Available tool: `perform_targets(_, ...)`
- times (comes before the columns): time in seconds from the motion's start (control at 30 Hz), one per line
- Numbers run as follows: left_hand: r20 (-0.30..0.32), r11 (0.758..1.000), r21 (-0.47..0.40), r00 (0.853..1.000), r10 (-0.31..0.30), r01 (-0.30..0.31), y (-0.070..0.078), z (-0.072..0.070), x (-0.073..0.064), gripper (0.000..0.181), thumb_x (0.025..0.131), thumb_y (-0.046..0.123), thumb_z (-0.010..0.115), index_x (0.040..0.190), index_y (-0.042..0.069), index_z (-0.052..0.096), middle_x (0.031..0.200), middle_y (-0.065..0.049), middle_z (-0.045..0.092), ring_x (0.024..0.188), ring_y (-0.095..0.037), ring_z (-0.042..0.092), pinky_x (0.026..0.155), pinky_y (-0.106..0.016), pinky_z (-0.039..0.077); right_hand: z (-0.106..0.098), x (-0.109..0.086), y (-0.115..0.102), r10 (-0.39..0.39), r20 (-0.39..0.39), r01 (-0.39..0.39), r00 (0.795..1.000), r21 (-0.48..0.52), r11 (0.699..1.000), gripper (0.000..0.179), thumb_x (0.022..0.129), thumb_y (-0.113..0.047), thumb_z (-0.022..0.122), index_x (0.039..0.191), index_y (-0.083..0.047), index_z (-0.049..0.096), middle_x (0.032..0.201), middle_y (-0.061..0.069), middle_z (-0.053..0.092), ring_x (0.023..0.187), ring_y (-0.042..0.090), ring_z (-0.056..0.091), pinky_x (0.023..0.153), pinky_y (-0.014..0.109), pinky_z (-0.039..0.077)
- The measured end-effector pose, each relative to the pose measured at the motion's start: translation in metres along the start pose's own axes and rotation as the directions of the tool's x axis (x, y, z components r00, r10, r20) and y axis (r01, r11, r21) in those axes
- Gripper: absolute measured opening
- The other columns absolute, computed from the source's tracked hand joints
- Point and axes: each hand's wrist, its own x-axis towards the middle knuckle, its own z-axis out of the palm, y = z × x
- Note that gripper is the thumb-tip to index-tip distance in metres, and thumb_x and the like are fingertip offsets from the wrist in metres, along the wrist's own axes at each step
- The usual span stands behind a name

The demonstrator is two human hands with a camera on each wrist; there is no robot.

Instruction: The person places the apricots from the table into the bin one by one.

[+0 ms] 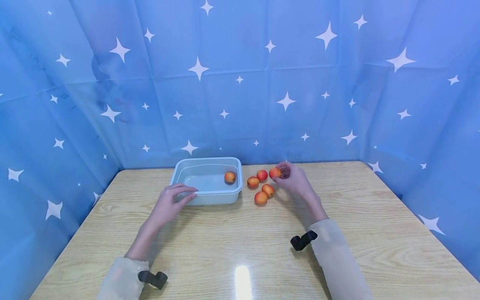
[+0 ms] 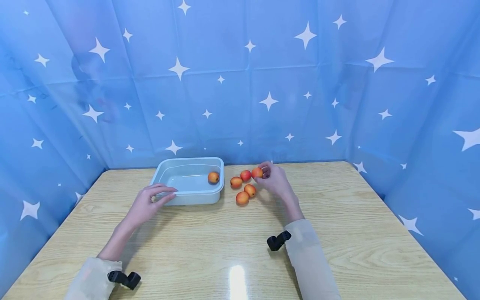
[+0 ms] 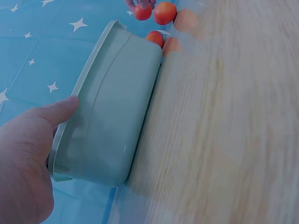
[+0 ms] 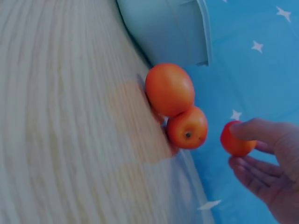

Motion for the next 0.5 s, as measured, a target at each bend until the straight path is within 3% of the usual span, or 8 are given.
perform_targets(0.5, -0.009, 1.0, 0.006, 1.0, 0.005, -0.005, 0.001, 0.0, 0.0, 0.015, 0.093, 0.017, 0.075, 0.106, 0.011, 0.079, 0.102, 0.002, 0.074, 0.102, -0.022, 0.067, 0.093, -0.046, 0.049, 0.0, -0.004, -0.036, -0.171, -0.06, 0.174, 0.983, 0.045, 0.984, 0.041, 0.089, -0.014, 0.077, 0.125, -0.003, 0.061, 0.116, 0.016, 0.068, 0.098, 0.029, 0.064, 0.088, 0.043, 0.053)
